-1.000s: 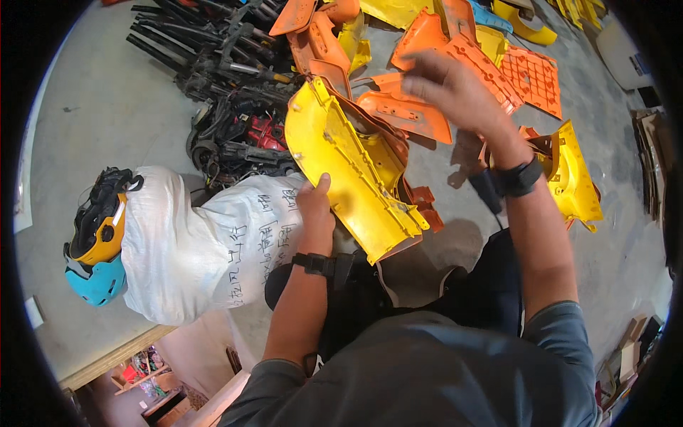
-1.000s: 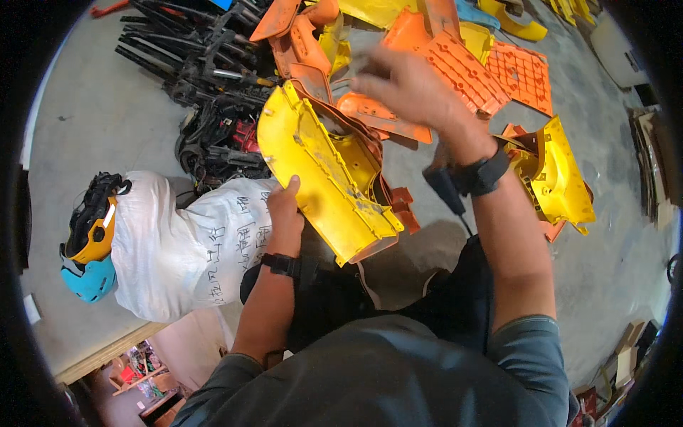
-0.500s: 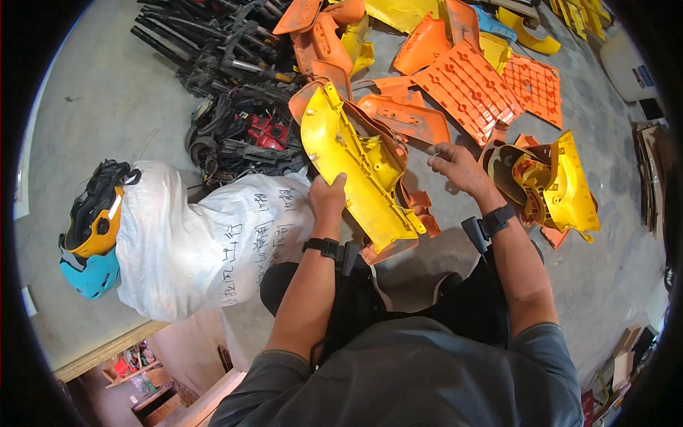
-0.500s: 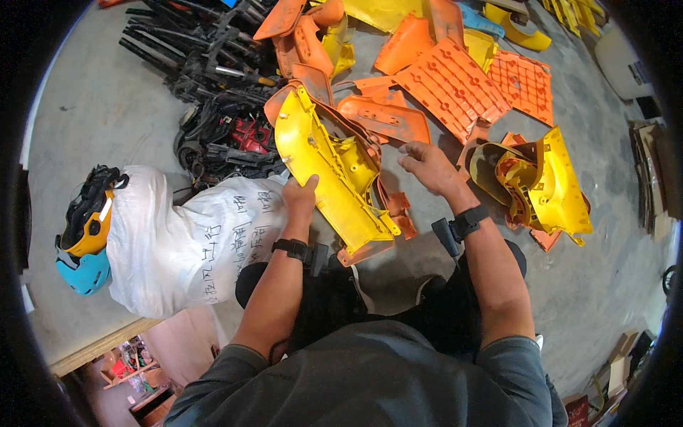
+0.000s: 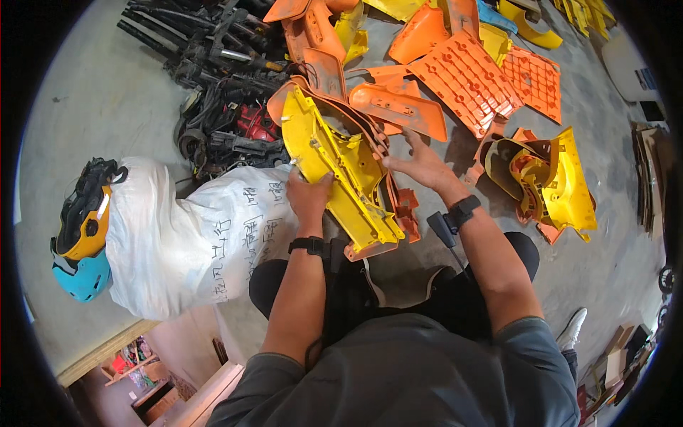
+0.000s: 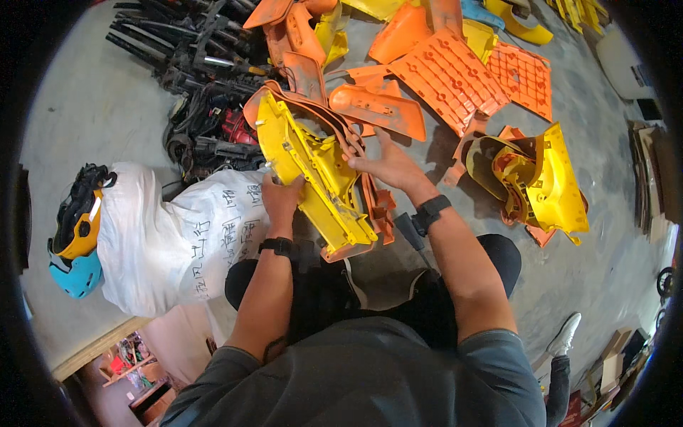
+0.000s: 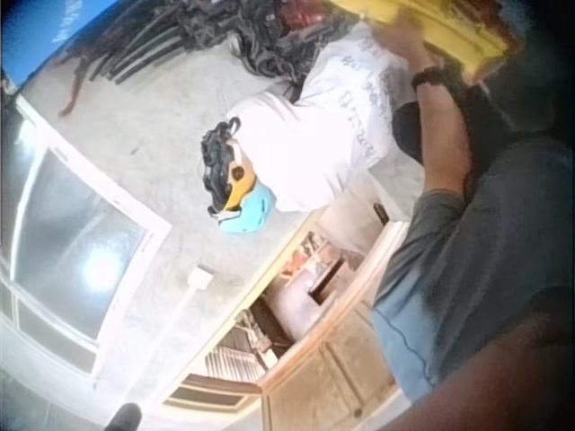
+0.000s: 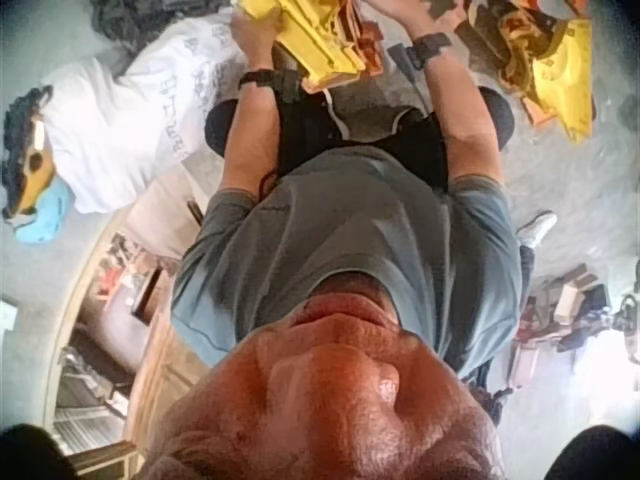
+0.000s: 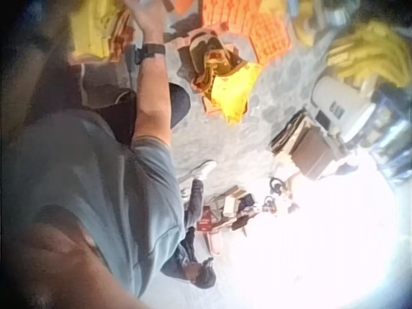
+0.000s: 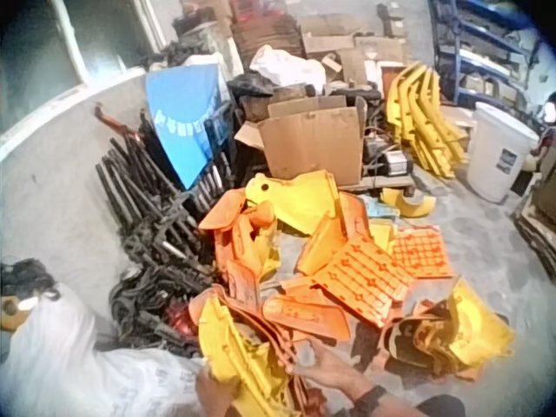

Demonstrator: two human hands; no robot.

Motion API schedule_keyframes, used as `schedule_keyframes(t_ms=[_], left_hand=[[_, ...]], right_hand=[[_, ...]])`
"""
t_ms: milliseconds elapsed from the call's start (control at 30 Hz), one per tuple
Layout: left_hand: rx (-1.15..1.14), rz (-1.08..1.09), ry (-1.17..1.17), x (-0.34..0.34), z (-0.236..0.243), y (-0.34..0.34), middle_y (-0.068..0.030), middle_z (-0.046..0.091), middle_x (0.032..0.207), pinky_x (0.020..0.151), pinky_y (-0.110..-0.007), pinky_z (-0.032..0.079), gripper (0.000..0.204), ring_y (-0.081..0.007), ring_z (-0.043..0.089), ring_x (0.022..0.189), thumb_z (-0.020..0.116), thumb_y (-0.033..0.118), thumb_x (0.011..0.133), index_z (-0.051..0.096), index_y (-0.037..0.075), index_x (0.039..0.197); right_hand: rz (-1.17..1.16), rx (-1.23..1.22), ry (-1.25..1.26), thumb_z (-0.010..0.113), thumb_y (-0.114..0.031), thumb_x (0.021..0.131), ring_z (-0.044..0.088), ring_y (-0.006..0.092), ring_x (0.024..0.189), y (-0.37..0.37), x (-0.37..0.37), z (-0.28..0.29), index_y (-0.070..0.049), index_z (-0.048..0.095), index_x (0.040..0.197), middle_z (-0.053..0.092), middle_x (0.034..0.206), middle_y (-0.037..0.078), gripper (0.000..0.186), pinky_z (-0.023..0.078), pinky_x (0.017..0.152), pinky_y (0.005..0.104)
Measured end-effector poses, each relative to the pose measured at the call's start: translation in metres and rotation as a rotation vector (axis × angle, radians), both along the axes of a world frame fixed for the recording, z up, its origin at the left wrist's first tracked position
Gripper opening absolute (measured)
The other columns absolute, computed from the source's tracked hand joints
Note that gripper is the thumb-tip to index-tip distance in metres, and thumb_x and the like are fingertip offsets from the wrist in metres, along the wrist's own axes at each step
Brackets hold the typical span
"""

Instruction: Sorting and inspecting plastic motorcycle body panels and fairings on a shop floor.

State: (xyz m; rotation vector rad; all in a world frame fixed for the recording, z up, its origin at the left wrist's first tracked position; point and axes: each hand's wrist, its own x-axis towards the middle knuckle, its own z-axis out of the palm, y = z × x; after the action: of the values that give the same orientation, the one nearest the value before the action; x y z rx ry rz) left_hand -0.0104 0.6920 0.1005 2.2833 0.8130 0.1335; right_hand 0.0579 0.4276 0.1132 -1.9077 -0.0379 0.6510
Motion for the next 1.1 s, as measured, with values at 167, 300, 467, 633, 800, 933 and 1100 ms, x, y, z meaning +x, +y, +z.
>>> schedule_keyframes(t_ms=[167,300,467,633,800,933,1100], left_hand=[[-0.280,-0.024,0.014,0.011,0.024,-0.003,-0.0188,0.066,0.108,0.083,-0.036,0.052,0.060,-0.0297,0.066,0.098,0.086,0.015,0.065,0.055,-0.005,0.113],[-0.230,-0.137,0.128,0.023,0.031,-0.002,-0.0180,0.067,0.109,0.085,-0.034,0.051,0.062,-0.0278,0.066,0.099,0.085,0.013,0.065,0.052,-0.004,0.115],[-0.222,-0.150,0.171,0.033,0.028,0.006,-0.0175,0.066,0.110,0.088,-0.035,0.050,0.068,-0.0279,0.065,0.103,0.086,0.015,0.065,0.048,-0.004,0.119],[-0.237,-0.174,0.170,0.034,0.012,0.010,-0.0200,0.063,0.113,0.093,-0.039,0.047,0.073,-0.0316,0.061,0.107,0.087,0.022,0.064,0.048,-0.005,0.120],[-0.110,-0.214,0.144,0.044,-0.004,0.004,-0.0216,0.061,0.111,0.092,-0.043,0.047,0.077,-0.0342,0.059,0.107,0.088,0.023,0.063,0.047,-0.006,0.121],[-0.090,-0.195,0.148,0.041,0.004,0.004,-0.0215,0.061,0.114,0.092,-0.043,0.048,0.071,-0.0359,0.059,0.107,0.088,0.023,0.061,0.054,-0.002,0.118],[-0.041,-0.269,0.264,0.049,-0.007,0.011,-0.0228,0.064,0.112,0.090,-0.044,0.050,0.070,-0.0378,0.063,0.103,0.087,0.023,0.063,0.054,0.000,0.120]], right_hand=[[0.144,0.071,-0.100,0.073,-0.057,0.070,0.039,0.0439,0.131,0.047,0.015,0.018,0.004,0.029,0.144,0.037,0.143,0.029,0.106,0.030,0.110,0.0497],[0.236,-0.433,-0.602,0.066,-0.059,0.073,0.033,0.0444,0.135,0.087,0.003,0.020,0.006,0.038,0.137,0.046,0.136,0.027,0.095,0.019,0.111,0.0573],[0.509,-0.685,-0.659,0.052,-0.037,0.091,0.045,0.0381,0.124,0.109,-0.002,0.018,0.006,0.048,0.128,0.058,0.122,0.020,0.057,0.025,0.103,0.0629],[0.655,-0.737,-0.544,0.051,-0.030,0.092,0.055,0.0315,0.113,0.106,0.017,0.019,-0.002,0.050,0.125,0.059,0.119,0.014,0.043,0.033,0.097,0.0620],[0.728,-0.757,-0.469,0.052,-0.030,0.092,0.057,0.0297,0.109,0.105,0.029,0.008,-0.006,0.052,0.121,0.059,0.118,0.011,0.038,0.037,0.089,0.0582],[0.688,-0.761,-0.520,0.050,-0.031,0.093,0.060,0.0299,0.102,0.109,0.024,0.004,-0.008,0.053,0.120,0.061,0.114,0.010,0.035,0.036,0.087,0.0590],[0.652,-0.689,-0.508,0.053,-0.040,0.091,0.059,0.0295,0.105,0.099,0.029,0.008,-0.008,0.054,0.120,0.062,0.113,0.010,0.044,0.035,0.089,0.0573]])
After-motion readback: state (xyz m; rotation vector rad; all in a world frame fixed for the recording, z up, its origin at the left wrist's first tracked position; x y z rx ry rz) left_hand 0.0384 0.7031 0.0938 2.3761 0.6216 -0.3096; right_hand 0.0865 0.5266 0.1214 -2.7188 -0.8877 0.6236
